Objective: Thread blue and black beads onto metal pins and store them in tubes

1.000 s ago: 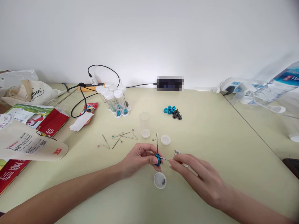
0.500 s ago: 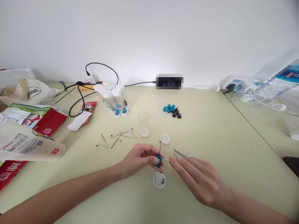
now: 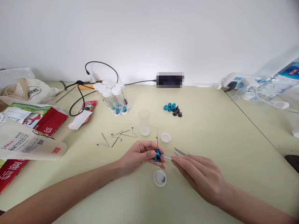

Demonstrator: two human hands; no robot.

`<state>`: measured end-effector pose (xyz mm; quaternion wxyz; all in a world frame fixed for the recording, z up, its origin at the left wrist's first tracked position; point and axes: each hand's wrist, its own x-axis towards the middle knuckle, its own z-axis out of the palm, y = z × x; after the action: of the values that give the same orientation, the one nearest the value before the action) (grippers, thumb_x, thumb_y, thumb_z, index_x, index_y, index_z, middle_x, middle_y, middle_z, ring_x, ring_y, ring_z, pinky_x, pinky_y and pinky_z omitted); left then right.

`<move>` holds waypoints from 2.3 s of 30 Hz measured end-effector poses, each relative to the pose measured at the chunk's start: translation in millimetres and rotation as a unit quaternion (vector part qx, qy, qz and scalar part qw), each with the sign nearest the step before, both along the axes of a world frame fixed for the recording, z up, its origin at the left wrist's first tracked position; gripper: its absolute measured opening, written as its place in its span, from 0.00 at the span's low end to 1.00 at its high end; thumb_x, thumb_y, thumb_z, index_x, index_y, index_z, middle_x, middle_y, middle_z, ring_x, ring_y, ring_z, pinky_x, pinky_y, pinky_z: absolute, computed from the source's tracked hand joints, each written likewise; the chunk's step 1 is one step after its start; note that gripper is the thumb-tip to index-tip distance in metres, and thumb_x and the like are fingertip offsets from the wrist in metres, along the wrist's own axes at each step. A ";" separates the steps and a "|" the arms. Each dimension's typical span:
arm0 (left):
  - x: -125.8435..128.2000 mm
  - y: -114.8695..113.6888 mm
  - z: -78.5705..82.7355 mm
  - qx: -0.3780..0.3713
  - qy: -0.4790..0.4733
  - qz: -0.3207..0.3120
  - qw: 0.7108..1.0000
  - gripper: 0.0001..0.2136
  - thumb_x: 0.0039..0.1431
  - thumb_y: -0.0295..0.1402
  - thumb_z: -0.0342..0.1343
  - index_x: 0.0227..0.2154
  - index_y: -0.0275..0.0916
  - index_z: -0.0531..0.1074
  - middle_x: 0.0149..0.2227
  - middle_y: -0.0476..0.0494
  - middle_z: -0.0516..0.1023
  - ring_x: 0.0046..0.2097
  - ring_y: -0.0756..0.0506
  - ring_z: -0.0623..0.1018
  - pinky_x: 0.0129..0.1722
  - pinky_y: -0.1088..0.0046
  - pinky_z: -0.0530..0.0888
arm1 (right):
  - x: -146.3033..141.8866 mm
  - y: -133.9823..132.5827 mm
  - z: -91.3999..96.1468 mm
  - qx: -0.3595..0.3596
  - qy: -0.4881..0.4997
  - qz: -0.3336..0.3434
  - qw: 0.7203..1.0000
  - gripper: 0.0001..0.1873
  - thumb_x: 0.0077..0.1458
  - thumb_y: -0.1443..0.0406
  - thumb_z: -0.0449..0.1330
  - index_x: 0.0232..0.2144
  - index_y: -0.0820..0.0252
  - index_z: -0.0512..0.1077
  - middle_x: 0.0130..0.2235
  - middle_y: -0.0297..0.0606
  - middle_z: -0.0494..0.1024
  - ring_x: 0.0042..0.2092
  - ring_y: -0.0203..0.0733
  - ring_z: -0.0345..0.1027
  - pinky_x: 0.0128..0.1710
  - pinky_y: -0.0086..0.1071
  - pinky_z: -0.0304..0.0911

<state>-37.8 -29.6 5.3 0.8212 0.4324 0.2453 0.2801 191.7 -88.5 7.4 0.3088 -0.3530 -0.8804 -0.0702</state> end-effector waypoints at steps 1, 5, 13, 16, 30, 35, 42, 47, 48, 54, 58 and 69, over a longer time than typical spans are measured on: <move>0.2 -0.3 0.3 0.001 -0.001 0.000 1.000 0.10 0.57 0.34 0.57 0.37 0.31 0.74 0.34 0.39 0.77 0.37 0.43 0.79 0.42 0.64 0.76 | -0.2 0.0 0.0 0.000 0.001 0.001 1.000 0.11 0.58 0.74 0.53 0.44 0.65 0.68 0.30 0.35 0.76 0.29 0.36 0.71 0.30 0.31 0.67; 1.1 -0.8 0.3 0.009 0.009 0.018 1.000 0.09 0.54 0.33 0.60 0.36 0.32 0.75 0.33 0.41 0.77 0.35 0.45 0.79 0.40 0.66 0.77 | -1.1 0.9 1.3 0.008 0.010 0.009 1.000 0.12 0.58 0.74 0.53 0.45 0.64 0.68 0.30 0.35 0.77 0.29 0.36 0.71 0.30 0.31 0.67; 2.1 -0.6 -1.9 0.024 0.060 0.076 0.995 0.09 0.44 0.24 0.66 0.29 0.35 0.72 0.26 0.49 0.76 0.28 0.50 0.77 0.30 0.74 0.74 | 1.0 0.6 -1.0 0.036 0.015 0.014 0.999 0.17 0.57 0.75 0.55 0.48 0.61 0.67 0.33 0.36 0.80 0.32 0.39 0.73 0.32 0.33 0.69; 2.1 -1.4 0.1 0.028 0.076 0.089 0.993 0.10 0.43 0.24 0.66 0.29 0.35 0.71 0.25 0.50 0.76 0.27 0.51 0.76 0.29 0.76 0.73 | 0.2 1.2 0.7 0.033 0.005 0.013 0.999 0.16 0.57 0.76 0.55 0.47 0.64 0.67 0.33 0.37 0.79 0.31 0.39 0.73 0.31 0.33 0.68; 1.0 -0.7 0.4 0.042 0.058 0.056 0.996 0.07 0.51 0.30 0.62 0.33 0.34 0.74 0.30 0.46 0.77 0.32 0.47 0.80 0.35 0.73 0.75 | -5.1 5.0 15.4 0.038 -0.010 0.021 0.999 0.13 0.58 0.76 0.51 0.45 0.67 0.67 0.29 0.39 0.77 0.31 0.40 0.72 0.27 0.31 0.66; 0.8 -1.3 -0.1 0.040 0.052 0.031 0.997 0.08 0.53 0.31 0.61 0.35 0.34 0.76 0.34 0.43 0.78 0.33 0.46 0.81 0.37 0.71 0.76 | -7.4 3.9 26.0 0.088 -0.046 0.030 0.995 0.14 0.57 0.78 0.49 0.43 0.69 0.69 0.29 0.42 0.79 0.32 0.41 0.73 0.31 0.34 0.69; 1.6 -3.7 1.1 0.048 0.062 0.020 0.997 0.07 0.54 0.29 0.60 0.35 0.34 0.77 0.33 0.43 0.79 0.33 0.46 0.81 0.38 0.71 0.77 | -4.3 -2.2 22.8 0.144 -0.117 0.053 0.981 0.11 0.57 0.75 0.54 0.40 0.71 0.74 0.31 0.45 0.78 0.33 0.45 0.71 0.25 0.36 0.64; 1.5 -3.6 3.1 0.052 0.064 0.014 0.997 0.07 0.54 0.29 0.60 0.36 0.33 0.77 0.34 0.42 0.80 0.33 0.46 0.81 0.38 0.71 0.77 | -4.6 -1.9 22.3 0.172 -0.142 0.047 0.974 0.11 0.57 0.74 0.55 0.38 0.70 0.75 0.31 0.45 0.78 0.33 0.45 0.71 0.26 0.36 0.63; 1.6 -3.6 3.3 0.053 0.065 0.014 0.996 0.07 0.54 0.29 0.60 0.36 0.33 0.77 0.34 0.42 0.80 0.33 0.46 0.81 0.38 0.71 0.77 | -4.7 -1.4 22.4 0.175 -0.147 0.046 0.972 0.10 0.56 0.74 0.55 0.38 0.69 0.76 0.30 0.45 0.78 0.33 0.45 0.71 0.26 0.36 0.64; 2.2 -4.0 2.0 0.046 0.067 0.019 0.997 0.07 0.53 0.30 0.61 0.34 0.34 0.77 0.33 0.44 0.79 0.32 0.47 0.81 0.36 0.72 0.77 | -3.9 -0.3 21.7 0.204 -0.181 0.055 0.961 0.09 0.55 0.72 0.58 0.38 0.69 0.76 0.30 0.44 0.78 0.32 0.45 0.71 0.26 0.36 0.64; 2.5 -4.1 1.2 0.043 0.067 0.018 0.997 0.07 0.52 0.30 0.62 0.34 0.34 0.76 0.33 0.44 0.79 0.32 0.47 0.81 0.36 0.72 0.77 | -2.8 -0.8 19.4 0.223 -0.190 0.051 0.955 0.08 0.55 0.70 0.60 0.37 0.66 0.77 0.30 0.42 0.78 0.33 0.45 0.71 0.28 0.36 0.65; 3.2 -5.4 0.4 0.062 0.077 0.022 0.995 0.07 0.52 0.31 0.62 0.34 0.34 0.77 0.32 0.43 0.79 0.32 0.46 0.81 0.37 0.71 0.76 | -9.0 -0.1 23.9 0.147 -0.121 0.048 0.981 0.12 0.57 0.76 0.52 0.39 0.73 0.74 0.30 0.45 0.78 0.31 0.43 0.71 0.27 0.36 0.63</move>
<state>-34.7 -34.9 5.7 0.7649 0.4973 0.2999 0.2788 182.7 -88.6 31.3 0.2517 -0.2499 -0.9072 -0.2262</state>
